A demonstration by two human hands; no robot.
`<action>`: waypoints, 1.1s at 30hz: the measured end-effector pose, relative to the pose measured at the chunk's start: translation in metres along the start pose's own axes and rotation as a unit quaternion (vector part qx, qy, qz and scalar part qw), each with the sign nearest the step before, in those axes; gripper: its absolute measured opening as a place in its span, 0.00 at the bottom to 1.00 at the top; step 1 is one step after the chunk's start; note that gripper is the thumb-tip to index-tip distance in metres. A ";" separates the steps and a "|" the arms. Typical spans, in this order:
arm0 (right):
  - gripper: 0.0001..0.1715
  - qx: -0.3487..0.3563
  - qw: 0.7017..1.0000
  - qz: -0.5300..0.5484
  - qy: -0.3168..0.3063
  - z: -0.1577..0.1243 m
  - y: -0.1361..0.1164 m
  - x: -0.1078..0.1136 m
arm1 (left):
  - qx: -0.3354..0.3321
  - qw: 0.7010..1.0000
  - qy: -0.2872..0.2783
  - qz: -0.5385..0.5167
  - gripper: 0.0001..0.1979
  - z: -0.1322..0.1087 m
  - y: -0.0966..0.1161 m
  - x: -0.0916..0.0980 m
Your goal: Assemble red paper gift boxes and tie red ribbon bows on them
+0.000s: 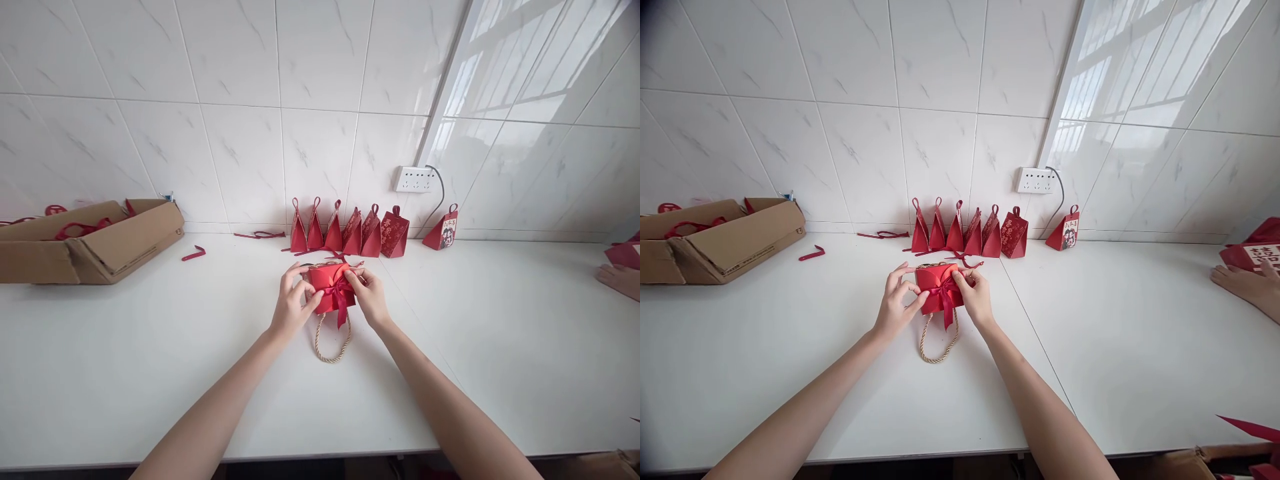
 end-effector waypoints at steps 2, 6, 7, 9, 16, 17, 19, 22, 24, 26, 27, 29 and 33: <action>0.24 -0.001 1.000 -0.003 -0.005 0.000 0.000 -0.001 | 0.022 1.000 -0.005 -0.021 0.09 0.001 -0.006 0.001; 0.25 -0.006 0.999 0.002 -0.044 -0.004 -0.001 -0.009 | 0.140 0.986 -0.021 -0.087 0.10 0.001 -0.025 -0.003; 0.25 -0.008 0.998 0.006 -0.060 -0.005 -0.001 -0.012 | 0.171 0.979 -0.017 -0.107 0.10 0.000 -0.029 -0.003; 0.25 -0.015 0.995 0.012 -0.093 -0.009 -0.001 -0.018 | 0.216 0.966 0.003 -0.138 0.11 0.000 -0.036 0.000; 0.22 -0.050 0.988 0.044 -0.140 -0.014 0.002 -0.025 | 0.239 0.960 0.032 -0.144 0.12 0.003 -0.042 0.007; 0.21 -0.056 0.988 0.047 -0.139 -0.013 0.003 -0.025 | 0.242 0.959 0.034 -0.144 0.12 0.003 -0.042 0.008; 0.22 -0.063 0.987 0.052 -0.139 -0.012 0.005 -0.026 | 0.246 0.958 0.038 -0.141 0.12 0.001 -0.042 0.008; 0.23 -0.060 0.987 0.049 -0.138 -0.012 0.004 -0.026 | 0.245 0.958 0.031 -0.148 0.11 0.000 -0.039 0.003; 0.24 -0.059 0.989 0.032 -0.129 -0.013 0.004 -0.024 | 0.288 0.940 0.035 -0.178 0.08 0.000 -0.049 0.003; 0.26 -0.060 0.992 0.009 -0.108 -0.013 0.005 -0.019 | 0.364 0.907 0.090 -0.194 0.06 0.000 -0.076 0.023; 0.26 -0.060 0.994 -0.002 -0.096 -0.012 0.005 -0.016 | 0.401 0.886 0.138 -0.185 0.07 0.000 -0.094 0.044; 0.27 -0.065 0.994 -0.022 -0.082 -0.011 0.007 -0.012 | 0.443 0.854 0.243 -0.122 0.13 0.002 -0.124 0.110; 0.24 -0.074 0.991 -0.074 -0.077 -0.009 0.013 -0.010 | 0.472 0.786 0.400 0.021 0.16 -0.001 -0.140 0.264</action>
Point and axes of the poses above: each hand's wrist, its own z-axis towards the middle knuckle, its own x-axis out of the back of the hand, y = z × x, the point moved 10 cm from there along z, towards the middle knuckle, and after that the axes turned 9 degrees about y, right-handed, at the moved point
